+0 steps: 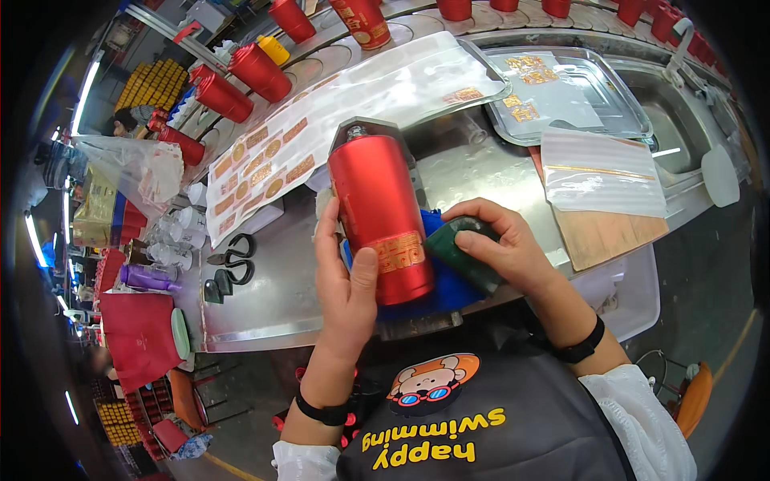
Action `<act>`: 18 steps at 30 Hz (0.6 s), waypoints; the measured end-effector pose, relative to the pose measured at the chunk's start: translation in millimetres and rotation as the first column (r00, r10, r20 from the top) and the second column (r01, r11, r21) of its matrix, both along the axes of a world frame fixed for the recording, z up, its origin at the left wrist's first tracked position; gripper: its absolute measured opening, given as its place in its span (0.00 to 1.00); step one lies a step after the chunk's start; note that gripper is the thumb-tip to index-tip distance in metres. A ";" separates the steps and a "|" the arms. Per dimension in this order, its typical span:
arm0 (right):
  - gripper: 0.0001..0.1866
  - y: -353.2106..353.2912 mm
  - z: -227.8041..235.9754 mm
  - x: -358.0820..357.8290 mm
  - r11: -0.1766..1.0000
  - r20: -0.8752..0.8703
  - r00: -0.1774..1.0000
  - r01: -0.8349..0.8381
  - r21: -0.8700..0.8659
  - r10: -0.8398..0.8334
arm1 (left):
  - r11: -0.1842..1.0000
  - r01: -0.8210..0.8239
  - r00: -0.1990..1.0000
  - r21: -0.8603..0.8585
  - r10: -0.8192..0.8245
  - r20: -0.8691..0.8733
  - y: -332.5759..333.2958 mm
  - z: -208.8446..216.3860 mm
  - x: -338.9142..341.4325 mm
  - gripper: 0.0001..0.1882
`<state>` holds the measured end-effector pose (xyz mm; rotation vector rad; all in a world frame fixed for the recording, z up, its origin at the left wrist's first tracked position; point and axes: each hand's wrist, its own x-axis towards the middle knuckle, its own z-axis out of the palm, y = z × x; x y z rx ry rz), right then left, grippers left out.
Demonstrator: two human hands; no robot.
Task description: Wiping red metal cans and applying adhesive labels or seals on a production line.
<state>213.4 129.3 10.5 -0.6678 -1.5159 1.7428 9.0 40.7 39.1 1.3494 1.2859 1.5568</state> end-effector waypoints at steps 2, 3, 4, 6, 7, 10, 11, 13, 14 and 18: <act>0.15 -1.1 2.1 -1.2 0.999 -0.010 1.000 -0.001 0.037 0.002 | 0.984 -0.138 0.884 0.116 0.175 -0.434 0.5 3.2 2.9 0.35; 0.15 -2.3 5.1 -0.7 0.999 0.000 1.000 -0.016 0.034 0.016 | 0.984 -0.134 0.885 0.117 0.172 -0.434 0.2 6.1 2.4 0.35; 0.15 -3.0 6.6 -0.2 0.999 0.011 0.999 -0.030 0.030 0.030 | 0.979 -0.092 0.752 0.184 0.190 -0.631 -1.3 9.6 1.0 0.34; 0.15 -2.5 3.5 0.9 0.999 -0.013 1.000 -0.025 0.022 0.025 | 0.970 -0.035 0.573 0.240 0.216 -0.790 -4.4 15.9 2.7 0.32; 0.15 -2.1 2.5 1.7 1.000 -0.010 1.000 -0.013 0.018 0.013 | 0.972 -0.008 0.508 0.233 0.205 -0.837 -6.1 18.9 5.3 0.32; 0.15 -0.8 -2.3 2.6 1.000 0.007 1.000 0.008 0.014 -0.008 | 0.976 0.020 0.378 0.216 0.192 -0.906 -9.0 21.2 8.8 0.34; 0.15 -0.5 -3.6 2.8 1.000 0.020 1.000 0.016 0.014 -0.017 | 0.979 0.041 0.307 0.200 0.178 -0.935 -9.4 21.6 8.7 0.35; 0.15 0.1 -4.2 2.1 0.999 0.021 0.999 0.027 0.023 -0.027 | 0.981 0.062 0.232 0.181 0.162 -0.959 -9.5 23.0 7.3 0.36; 0.14 0.2 -4.3 1.9 0.999 0.023 0.999 0.036 0.032 -0.037 | 0.982 0.073 0.205 0.176 0.158 -0.966 -9.5 23.7 6.4 0.35; 0.15 0.3 -1.2 2.3 0.998 0.029 0.998 0.047 0.044 -0.048 | 0.981 0.102 0.169 0.166 0.148 -0.975 -9.0 25.4 5.6 0.31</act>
